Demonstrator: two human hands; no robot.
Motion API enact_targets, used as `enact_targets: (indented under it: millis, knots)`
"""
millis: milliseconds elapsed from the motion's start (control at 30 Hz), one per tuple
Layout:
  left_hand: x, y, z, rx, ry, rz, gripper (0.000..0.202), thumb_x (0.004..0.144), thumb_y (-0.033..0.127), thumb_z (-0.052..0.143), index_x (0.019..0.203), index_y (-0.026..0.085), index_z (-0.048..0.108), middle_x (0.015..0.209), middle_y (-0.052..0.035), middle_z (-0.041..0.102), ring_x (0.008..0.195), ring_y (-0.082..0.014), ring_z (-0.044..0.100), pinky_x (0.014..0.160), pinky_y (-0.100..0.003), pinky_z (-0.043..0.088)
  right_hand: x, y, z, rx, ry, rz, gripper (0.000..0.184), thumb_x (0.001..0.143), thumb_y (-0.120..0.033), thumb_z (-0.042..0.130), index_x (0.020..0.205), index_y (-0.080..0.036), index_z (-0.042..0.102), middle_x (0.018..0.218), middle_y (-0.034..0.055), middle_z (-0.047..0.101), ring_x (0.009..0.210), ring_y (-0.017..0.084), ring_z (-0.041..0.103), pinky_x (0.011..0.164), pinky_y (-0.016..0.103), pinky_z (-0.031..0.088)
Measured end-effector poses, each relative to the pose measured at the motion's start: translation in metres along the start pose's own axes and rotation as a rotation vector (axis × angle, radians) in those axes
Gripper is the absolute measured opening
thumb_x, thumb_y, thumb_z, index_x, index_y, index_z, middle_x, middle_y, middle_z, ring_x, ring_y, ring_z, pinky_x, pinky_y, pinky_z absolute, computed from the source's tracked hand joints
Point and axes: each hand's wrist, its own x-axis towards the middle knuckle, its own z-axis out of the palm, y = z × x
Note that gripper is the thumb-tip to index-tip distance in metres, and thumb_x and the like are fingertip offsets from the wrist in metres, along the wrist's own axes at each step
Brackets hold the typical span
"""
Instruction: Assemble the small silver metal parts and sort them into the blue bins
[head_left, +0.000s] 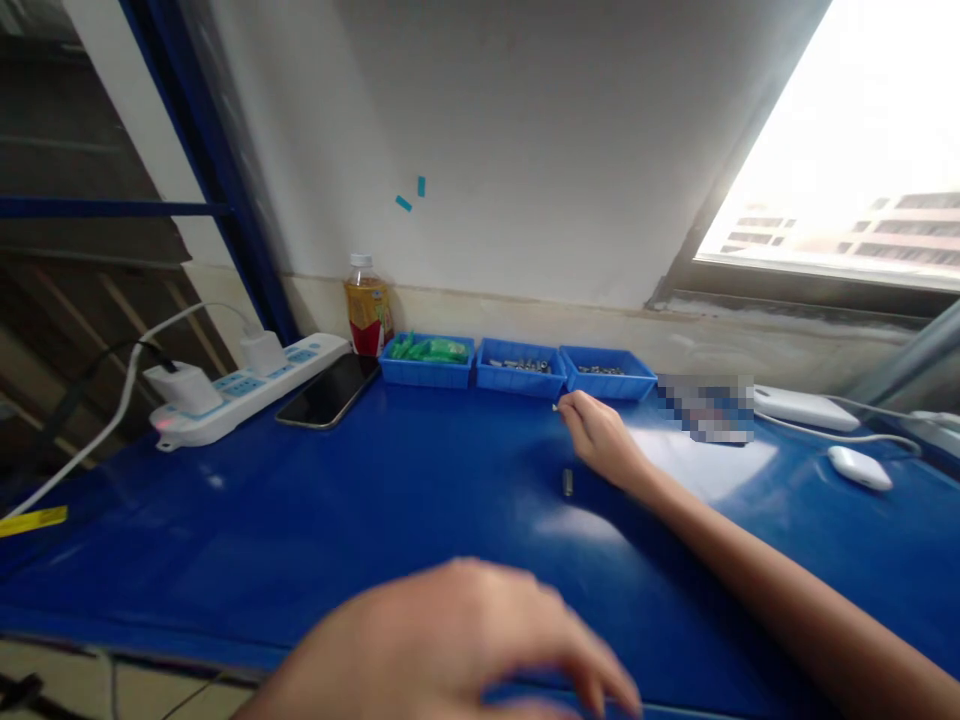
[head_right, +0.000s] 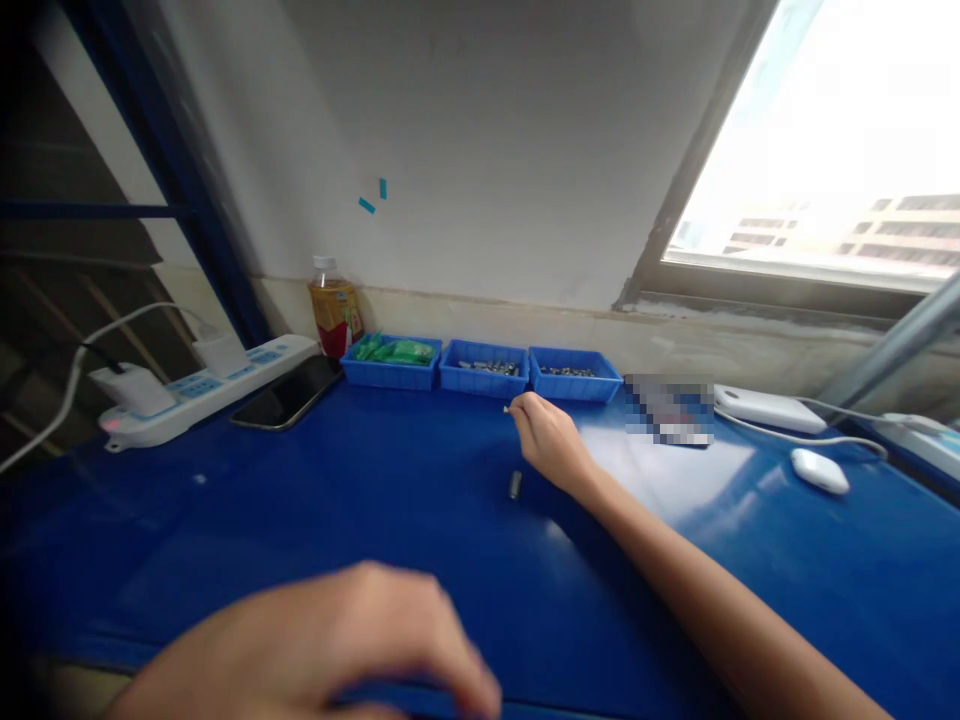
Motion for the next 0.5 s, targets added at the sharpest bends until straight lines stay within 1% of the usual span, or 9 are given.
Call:
enact_targets:
  millis: [33,100,133,167,200,267,333,400,500]
  knots:
    - [0.016,-0.003,-0.011,0.014,0.132,-0.01,0.032,0.09,0.04,0.044,0.119,0.032,0.057,0.118,-0.0022,0.062,0.109,-0.0211,0.058,0.089,-0.035,0.05,0.0,-0.004,0.0,0.019,0.006,0.0,0.02,0.093,-0.027,0.036,0.081,-0.021,0.05,0.078,0.0056,0.062,0.072,0.017,0.058,0.069,0.027,0.043]
    - [0.05,-0.019,-0.031,0.17,0.65,0.001,0.028,0.091,0.031,0.045,0.114,0.023,0.058,0.11,-0.006,0.064,0.101,-0.0202,0.06,0.089,-0.035,0.048,0.001,-0.013,0.0,0.057,0.022,0.015,0.019,0.092,-0.027,0.038,0.079,-0.02,0.051,0.076,0.0048,0.062,0.07,0.017,0.058,0.068,0.027,0.042]
    - [0.066,-0.029,-0.039,0.257,0.836,-0.006,0.027,0.088,0.026,0.049,0.113,0.019,0.057,0.106,-0.0074,0.064,0.095,-0.0198,0.061,0.088,-0.036,0.048,0.001,-0.016,0.0,0.078,0.03,0.033,0.019,0.091,-0.027,0.039,0.078,-0.02,0.051,0.074,0.0041,0.062,0.068,0.016,0.057,0.066,0.026,0.041]
    - [0.079,-0.039,-0.046,0.334,0.907,0.011,0.028,0.084,0.021,0.055,0.112,0.016,0.056,0.107,-0.0087,0.063,0.091,-0.019,0.061,0.085,-0.034,0.049,0.002,-0.02,0.001,0.1,0.035,0.056,0.02,0.091,-0.028,0.04,0.076,-0.02,0.051,0.072,0.0033,0.062,0.066,0.016,0.057,0.064,0.026,0.041]
    - [0.089,-0.048,-0.052,0.409,0.899,0.062,0.029,0.081,0.017,0.058,0.11,0.015,0.055,0.108,-0.0093,0.062,0.09,-0.0181,0.061,0.084,-0.033,0.049,0.002,-0.023,0.001,0.123,0.039,0.082,0.021,0.09,-0.029,0.041,0.074,-0.02,0.051,0.069,0.0025,0.061,0.064,0.015,0.056,0.062,0.025,0.04]
    - [0.099,-0.059,-0.06,0.539,0.74,0.195,0.026,0.08,0.012,0.057,0.106,0.015,0.055,0.105,-0.0076,0.062,0.09,-0.0165,0.06,0.084,-0.031,0.049,0.002,-0.026,0.002,0.167,0.045,0.131,0.024,0.09,-0.032,0.041,0.07,-0.019,0.049,0.064,0.0012,0.059,0.059,0.014,0.053,0.058,0.025,0.038]
    - [0.101,-0.063,-0.065,0.631,0.664,0.268,0.02,0.082,0.01,0.053,0.101,0.015,0.057,0.099,-0.0062,0.062,0.089,-0.0163,0.059,0.084,-0.03,0.048,0.003,-0.027,0.004,0.209,0.037,0.167,0.027,0.09,-0.035,0.041,0.069,-0.019,0.048,0.062,0.0006,0.057,0.056,0.013,0.051,0.056,0.024,0.038]
    - [0.101,-0.067,-0.067,0.696,0.656,0.301,0.016,0.083,0.01,0.051,0.097,0.015,0.057,0.096,-0.0063,0.061,0.089,-0.0168,0.058,0.084,-0.031,0.048,0.003,-0.025,0.007,0.254,0.027,0.202,0.028,0.09,-0.036,0.041,0.069,-0.02,0.048,0.061,0.0003,0.057,0.055,0.013,0.051,0.054,0.024,0.038]
    - [0.103,-0.078,-0.067,0.718,0.656,0.345,0.019,0.084,0.011,0.05,0.102,0.015,0.055,0.1,-0.0072,0.059,0.093,-0.0174,0.057,0.085,-0.031,0.048,0.003,-0.02,0.013,0.309,0.022,0.236,0.029,0.09,-0.037,0.038,0.069,-0.02,0.047,0.061,0.0003,0.057,0.056,0.013,0.052,0.054,0.024,0.039]
